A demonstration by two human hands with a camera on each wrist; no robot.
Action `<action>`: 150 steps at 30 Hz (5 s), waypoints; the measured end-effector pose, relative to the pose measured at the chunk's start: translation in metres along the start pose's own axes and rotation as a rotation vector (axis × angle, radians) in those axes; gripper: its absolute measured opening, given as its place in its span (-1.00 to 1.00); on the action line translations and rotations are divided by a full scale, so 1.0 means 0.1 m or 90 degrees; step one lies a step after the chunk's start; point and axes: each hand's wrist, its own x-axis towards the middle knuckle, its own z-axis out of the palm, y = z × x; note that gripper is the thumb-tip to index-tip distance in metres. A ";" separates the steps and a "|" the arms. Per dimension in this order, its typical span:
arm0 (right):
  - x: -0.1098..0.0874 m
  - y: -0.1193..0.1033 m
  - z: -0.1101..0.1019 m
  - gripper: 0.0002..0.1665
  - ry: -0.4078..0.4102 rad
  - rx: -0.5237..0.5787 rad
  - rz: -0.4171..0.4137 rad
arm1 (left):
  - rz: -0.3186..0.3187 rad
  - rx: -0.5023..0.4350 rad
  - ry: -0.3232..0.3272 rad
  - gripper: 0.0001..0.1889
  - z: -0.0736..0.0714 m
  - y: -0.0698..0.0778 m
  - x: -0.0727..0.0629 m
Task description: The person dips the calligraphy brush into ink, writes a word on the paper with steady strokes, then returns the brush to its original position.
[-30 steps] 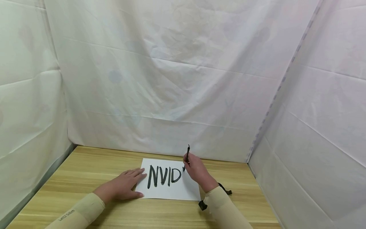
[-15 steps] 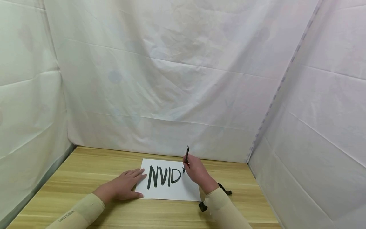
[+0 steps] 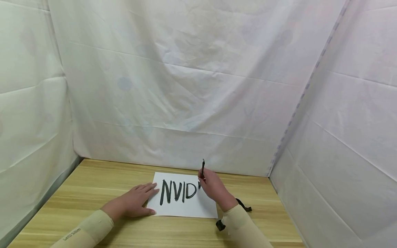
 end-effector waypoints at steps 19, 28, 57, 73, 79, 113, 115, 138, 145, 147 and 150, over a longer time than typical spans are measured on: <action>-0.12 -0.04 0.00 -0.92 0.014 -0.009 -0.017 | 0.005 -0.005 0.000 0.02 0.00 0.00 0.00; -0.14 -0.04 -0.01 -0.86 0.009 0.001 -0.022 | -0.002 -0.001 0.000 0.02 0.01 -0.01 0.00; -0.21 -0.05 -0.05 -0.93 -0.028 0.059 -0.018 | 0.001 0.001 0.003 0.03 0.01 -0.05 0.00; -0.26 -0.09 -0.08 -0.96 -0.034 0.062 -0.022 | 0.000 -0.001 0.004 0.02 0.01 -0.04 0.00; -0.29 -0.08 -0.07 -0.95 -0.037 0.070 -0.019 | 0.000 0.003 0.004 0.03 0.01 -0.04 0.00; -0.36 -0.16 -0.11 -0.94 -0.056 0.067 -0.003 | -0.004 0.002 -0.004 0.03 0.00 -0.03 0.00; -0.36 -0.16 -0.11 -0.93 -0.057 0.063 -0.003 | -0.006 0.000 -0.004 0.03 -0.01 -0.03 0.00; -0.40 -0.15 -0.13 -0.94 -0.078 0.084 0.000 | -0.003 0.002 0.005 0.03 0.02 -0.06 0.02; -0.41 -0.15 -0.12 -0.94 -0.076 0.086 0.001 | 0.005 -0.008 0.006 0.02 0.02 -0.05 0.02; -0.41 -0.16 -0.12 -0.94 -0.076 0.089 0.002 | 0.004 -0.009 0.005 0.02 0.01 -0.05 0.01; -0.41 -0.16 -0.13 -0.94 -0.077 0.091 0.005 | 0.009 -0.004 0.008 0.02 0.00 -0.04 0.01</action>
